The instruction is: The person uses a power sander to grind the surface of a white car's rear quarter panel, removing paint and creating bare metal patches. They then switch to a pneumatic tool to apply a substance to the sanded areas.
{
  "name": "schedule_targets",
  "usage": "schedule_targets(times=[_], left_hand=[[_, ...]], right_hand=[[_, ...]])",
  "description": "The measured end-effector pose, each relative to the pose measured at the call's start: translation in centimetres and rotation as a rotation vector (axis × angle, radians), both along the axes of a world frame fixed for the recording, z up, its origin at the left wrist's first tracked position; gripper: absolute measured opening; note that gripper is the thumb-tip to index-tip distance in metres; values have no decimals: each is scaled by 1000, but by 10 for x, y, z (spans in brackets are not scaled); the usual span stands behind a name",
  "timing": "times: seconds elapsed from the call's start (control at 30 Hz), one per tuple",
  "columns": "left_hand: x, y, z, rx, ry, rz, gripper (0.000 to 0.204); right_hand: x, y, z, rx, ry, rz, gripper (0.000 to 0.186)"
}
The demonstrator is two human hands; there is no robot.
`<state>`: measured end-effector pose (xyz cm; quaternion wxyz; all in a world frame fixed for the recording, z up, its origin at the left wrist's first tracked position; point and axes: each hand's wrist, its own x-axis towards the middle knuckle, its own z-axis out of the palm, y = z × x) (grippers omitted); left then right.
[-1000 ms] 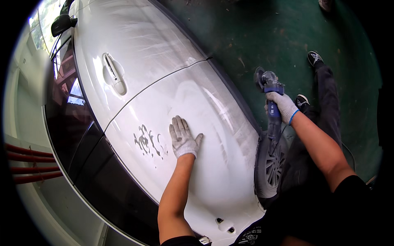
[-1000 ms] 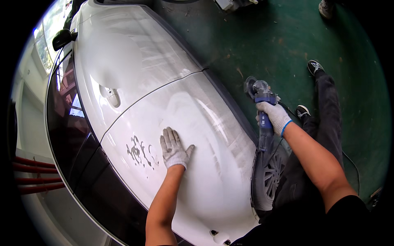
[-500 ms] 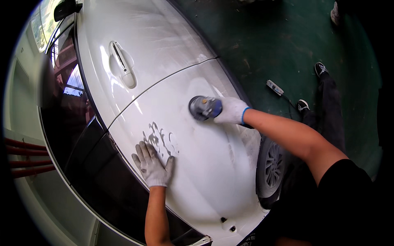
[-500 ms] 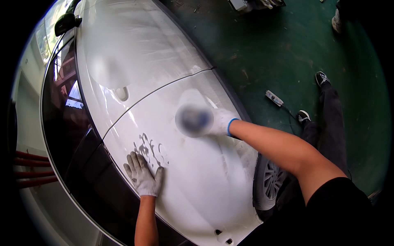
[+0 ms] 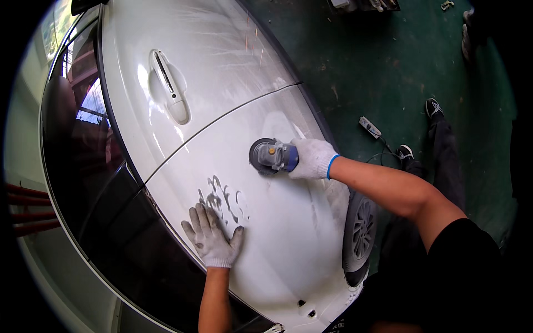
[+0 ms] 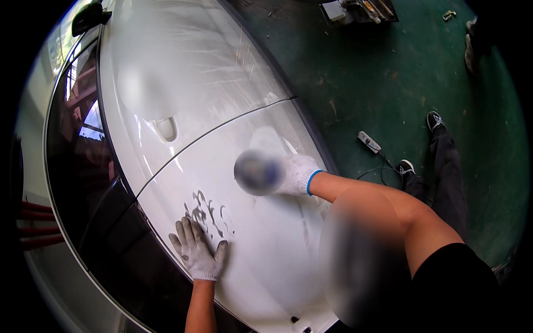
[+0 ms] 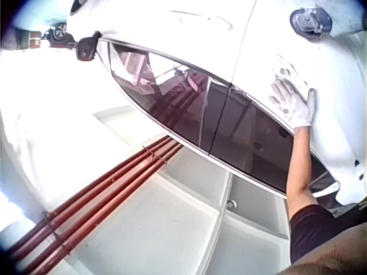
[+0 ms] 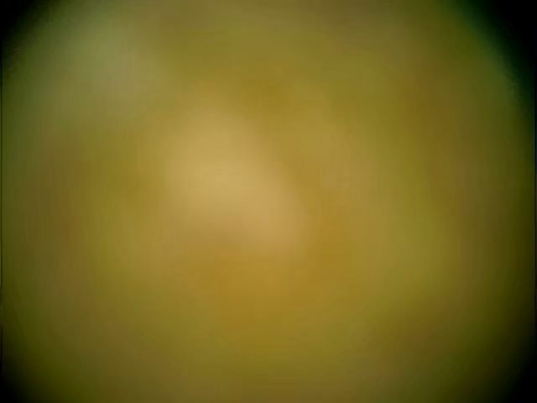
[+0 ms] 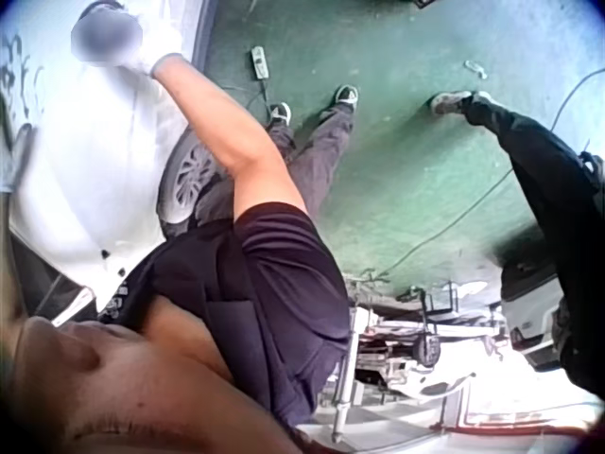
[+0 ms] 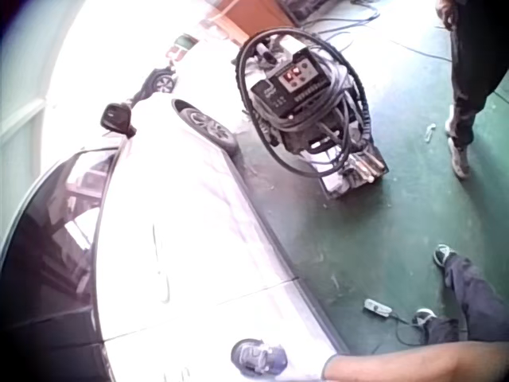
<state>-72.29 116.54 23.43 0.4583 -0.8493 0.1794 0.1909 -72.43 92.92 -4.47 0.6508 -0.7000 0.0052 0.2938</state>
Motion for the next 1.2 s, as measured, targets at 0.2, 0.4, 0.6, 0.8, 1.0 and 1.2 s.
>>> schedule_targets(times=[0.2,0.4,0.6,0.8,1.0,1.2], left_hand=[[1,7,1,-14,17,-10,111],[-1,8,1,-13,13,-52,111],[-1,3,2,-51,15,-26,107],[-1,1,1,-13,15,-21,108],[4,-20,-24,51,-51,-15,109],[35,-51,-144,16,37,-206,104]], right_hand=[[2,-1,-5,-51,25,-16,60],[0,4,0,-99,79,-12,60],[-5,5,-3,-82,77,-18,62],[-3,15,-10,-20,-1,-5,63],[-18,-2,-60,-2,285,-179,58],[-130,-17,-107,-6,288,-277,51]])
